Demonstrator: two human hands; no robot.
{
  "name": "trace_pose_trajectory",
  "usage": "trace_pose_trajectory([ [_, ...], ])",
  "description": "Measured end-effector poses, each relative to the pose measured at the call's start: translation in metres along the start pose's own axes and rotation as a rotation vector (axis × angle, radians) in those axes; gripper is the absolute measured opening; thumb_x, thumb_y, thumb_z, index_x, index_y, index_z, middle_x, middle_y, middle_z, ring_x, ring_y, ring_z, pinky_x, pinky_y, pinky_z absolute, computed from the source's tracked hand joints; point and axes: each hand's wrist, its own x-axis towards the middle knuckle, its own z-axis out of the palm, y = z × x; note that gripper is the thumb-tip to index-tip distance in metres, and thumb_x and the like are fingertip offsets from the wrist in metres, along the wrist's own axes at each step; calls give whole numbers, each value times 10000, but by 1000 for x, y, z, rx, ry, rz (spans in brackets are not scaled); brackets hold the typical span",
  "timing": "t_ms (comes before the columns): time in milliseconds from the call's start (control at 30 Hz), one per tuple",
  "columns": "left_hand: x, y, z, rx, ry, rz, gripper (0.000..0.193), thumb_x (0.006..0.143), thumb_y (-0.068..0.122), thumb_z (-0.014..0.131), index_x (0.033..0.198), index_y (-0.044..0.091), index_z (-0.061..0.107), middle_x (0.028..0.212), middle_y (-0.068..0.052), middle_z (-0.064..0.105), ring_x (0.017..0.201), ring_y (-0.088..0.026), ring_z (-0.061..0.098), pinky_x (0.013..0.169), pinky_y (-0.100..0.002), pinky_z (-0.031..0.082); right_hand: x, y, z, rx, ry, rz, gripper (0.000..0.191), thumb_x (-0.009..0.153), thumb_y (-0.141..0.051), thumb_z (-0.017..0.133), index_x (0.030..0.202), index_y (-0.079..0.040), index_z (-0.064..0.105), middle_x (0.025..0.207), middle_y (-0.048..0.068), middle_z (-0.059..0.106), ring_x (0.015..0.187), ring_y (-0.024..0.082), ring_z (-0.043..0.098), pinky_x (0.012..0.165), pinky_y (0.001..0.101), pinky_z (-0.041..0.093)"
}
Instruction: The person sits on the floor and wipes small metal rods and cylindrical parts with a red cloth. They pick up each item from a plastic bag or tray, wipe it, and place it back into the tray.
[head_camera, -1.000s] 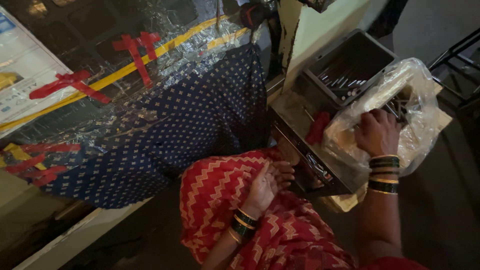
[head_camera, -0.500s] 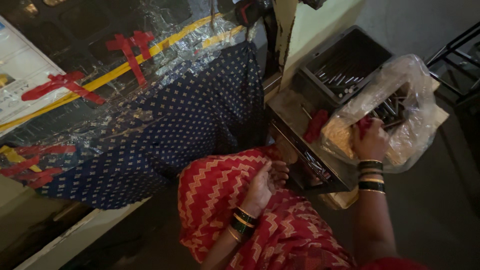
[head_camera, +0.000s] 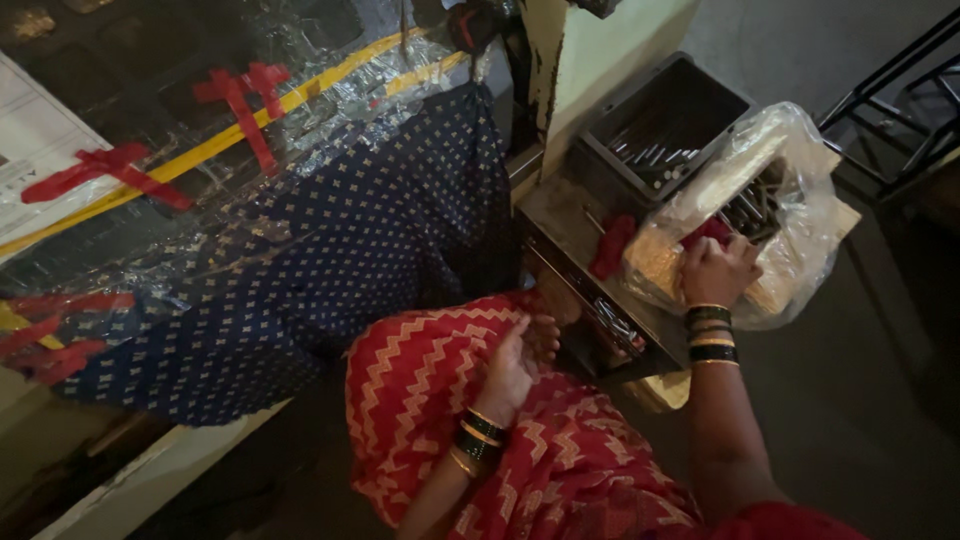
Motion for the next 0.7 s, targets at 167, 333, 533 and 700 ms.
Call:
trace_pose_trajectory([
  [167, 9, -6, -15, 3, 78, -19, 402, 1069, 359, 480, 1205, 41, 684, 1053, -81, 741, 960, -201, 684, 845, -351, 559, 3, -4, -1, 27, -27, 42, 251, 995, -337, 690, 898, -116, 760, 1057, 115, 614, 1084, 336, 566, 876, 520, 424],
  [333, 22, -6, -35, -119, -34, 12, 416, 1068, 345, 481, 1269, 32, 666, 1108, -106, 740, 974, -236, 686, 829, -386, 559, 7, 0, -2, 50, 12, 16, 237, 970, -312, 694, 858, -107, 738, 1011, 99, 650, 1017, 347, 580, 855, 514, 452],
  [533, 31, -7, -67, -76, 82, -19, 405, 1025, 342, 472, 1278, 82, 653, 1189, -47, 729, 945, -187, 696, 799, -342, 569, 12, -5, -4, 69, 37, 45, 235, 953, -309, 696, 844, -101, 711, 1014, 99, 666, 988, 352, 584, 863, 511, 456],
  [700, 37, -3, -83, -222, 40, 136, 305, 1096, 289, 531, 1266, 84, 679, 1085, -30, 722, 901, -159, 674, 728, -283, 527, 12, -12, -7, 38, 27, 57, 238, 951, -321, 700, 879, -94, 704, 1017, 114, 662, 1003, 352, 587, 862, 504, 457],
])
